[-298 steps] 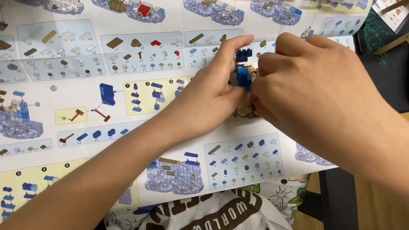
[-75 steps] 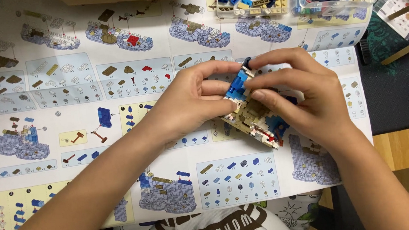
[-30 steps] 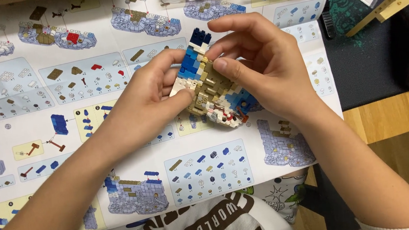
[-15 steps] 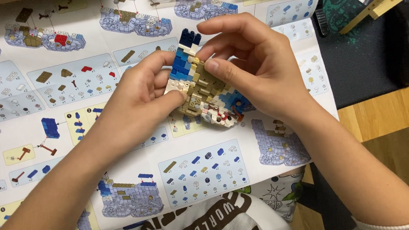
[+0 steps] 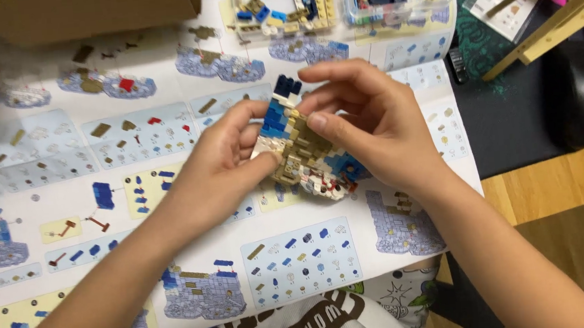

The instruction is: Assembling a complex building block model by following printed instructions and attaching small pieces to a base structure.

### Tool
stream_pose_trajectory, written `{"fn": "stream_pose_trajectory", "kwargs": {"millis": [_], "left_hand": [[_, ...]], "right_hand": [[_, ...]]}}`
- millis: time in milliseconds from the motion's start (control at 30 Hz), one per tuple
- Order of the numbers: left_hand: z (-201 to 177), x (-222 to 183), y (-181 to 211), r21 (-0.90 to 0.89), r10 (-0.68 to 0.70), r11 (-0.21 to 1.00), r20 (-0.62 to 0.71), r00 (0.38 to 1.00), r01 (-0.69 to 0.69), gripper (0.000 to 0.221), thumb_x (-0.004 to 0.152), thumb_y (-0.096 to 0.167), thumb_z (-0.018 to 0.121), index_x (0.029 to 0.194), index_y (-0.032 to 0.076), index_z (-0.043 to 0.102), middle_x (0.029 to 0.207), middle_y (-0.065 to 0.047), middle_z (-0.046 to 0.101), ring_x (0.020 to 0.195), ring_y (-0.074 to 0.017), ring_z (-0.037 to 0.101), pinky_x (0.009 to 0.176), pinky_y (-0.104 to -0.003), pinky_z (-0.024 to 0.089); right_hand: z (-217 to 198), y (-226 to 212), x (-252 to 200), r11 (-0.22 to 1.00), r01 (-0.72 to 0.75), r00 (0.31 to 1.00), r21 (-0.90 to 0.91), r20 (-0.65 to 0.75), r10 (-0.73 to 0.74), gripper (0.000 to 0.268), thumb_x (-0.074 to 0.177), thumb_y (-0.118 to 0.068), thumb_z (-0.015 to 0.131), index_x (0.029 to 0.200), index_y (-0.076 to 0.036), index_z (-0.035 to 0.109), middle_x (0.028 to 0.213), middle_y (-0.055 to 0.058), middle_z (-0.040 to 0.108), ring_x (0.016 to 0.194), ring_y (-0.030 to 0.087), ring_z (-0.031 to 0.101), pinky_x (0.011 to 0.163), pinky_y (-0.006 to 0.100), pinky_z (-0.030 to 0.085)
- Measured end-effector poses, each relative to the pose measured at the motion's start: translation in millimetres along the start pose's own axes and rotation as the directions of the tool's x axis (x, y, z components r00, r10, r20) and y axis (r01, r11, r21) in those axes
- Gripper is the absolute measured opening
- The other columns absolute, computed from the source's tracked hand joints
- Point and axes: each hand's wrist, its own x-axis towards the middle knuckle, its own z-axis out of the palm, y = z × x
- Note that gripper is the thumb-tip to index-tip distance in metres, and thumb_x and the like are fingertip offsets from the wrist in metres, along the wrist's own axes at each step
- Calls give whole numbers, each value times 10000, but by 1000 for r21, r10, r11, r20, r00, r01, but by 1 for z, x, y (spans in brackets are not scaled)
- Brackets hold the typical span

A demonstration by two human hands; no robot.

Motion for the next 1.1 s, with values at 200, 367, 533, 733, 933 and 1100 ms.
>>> {"fn": "stream_pose_trajectory", "kwargs": {"millis": [200, 367, 533, 733, 933, 1100], "left_hand": [[-7, 1, -12, 89, 108, 990, 11, 994, -108, 535, 863, 152, 569, 1379, 89, 442, 1434, -179, 501, 1272, -255, 562, 920, -349, 605], [-23, -2, -12, -32, 55, 998, 4, 998, -55, 528, 864, 142, 588, 1370, 74, 453, 1036, -81, 685, 953, -171, 674, 831, -276, 567], [-33, -4, -11, -104, 23, 994, 60, 998, -17, 507, 862, 142, 608, 1343, 85, 461, 1243, -151, 670, 1047, -196, 684, 894, -282, 585], [-40, 3, -2, -200, -176, 956, 187, 966, 213, 450, 874, 212, 598, 1313, 154, 515, 1341, -122, 659, 1213, -181, 653, 978, -295, 530], [-40, 6, -14, -267, -85, 955, 166, 982, 128, 415, 867, 231, 598, 1261, 114, 537, 1268, -94, 705, 1157, -155, 678, 948, -277, 540], [-40, 4, -11, -254, -47, 964, 114, 992, 75, 361, 882, 217, 577, 1222, 98, 553, 1095, -36, 744, 937, -107, 669, 799, -259, 513]], "right_hand": [[-4, -3, 3, 999, -31, 999, -26, -8, 31, 355, 931, -209, 584, 1256, -69, 567, 1036, 69, 703, 991, 164, 697, 849, 290, 594], [-13, -41, 29, 936, -36, 988, -350, -151, -18, 337, 873, -129, 616, 1193, -24, 616, 1042, 110, 717, 975, 177, 694, 812, 280, 572], [-29, -73, 80, 639, 157, 977, -753, 24, -212, 141, 878, -98, 678, 1006, -52, 714, 908, 65, 720, 767, 152, 599, 642, 266, 476], [-33, -57, 117, 377, 196, 975, -905, 140, -170, 196, 856, -175, 725, 1049, -177, 759, 888, 47, 552, 850, 261, 472, 706, 380, 377], [-19, -41, 145, 254, 325, 931, -911, 261, -257, 146, 913, -188, 725, 1053, -155, 751, 953, 74, 546, 885, 309, 455, 673, 413, 411], [-18, -41, 154, 87, 361, 909, -928, 330, -256, 117, 905, -241, 777, 1010, -189, 788, 951, 68, 568, 847, 311, 465, 625, 421, 432]]}}
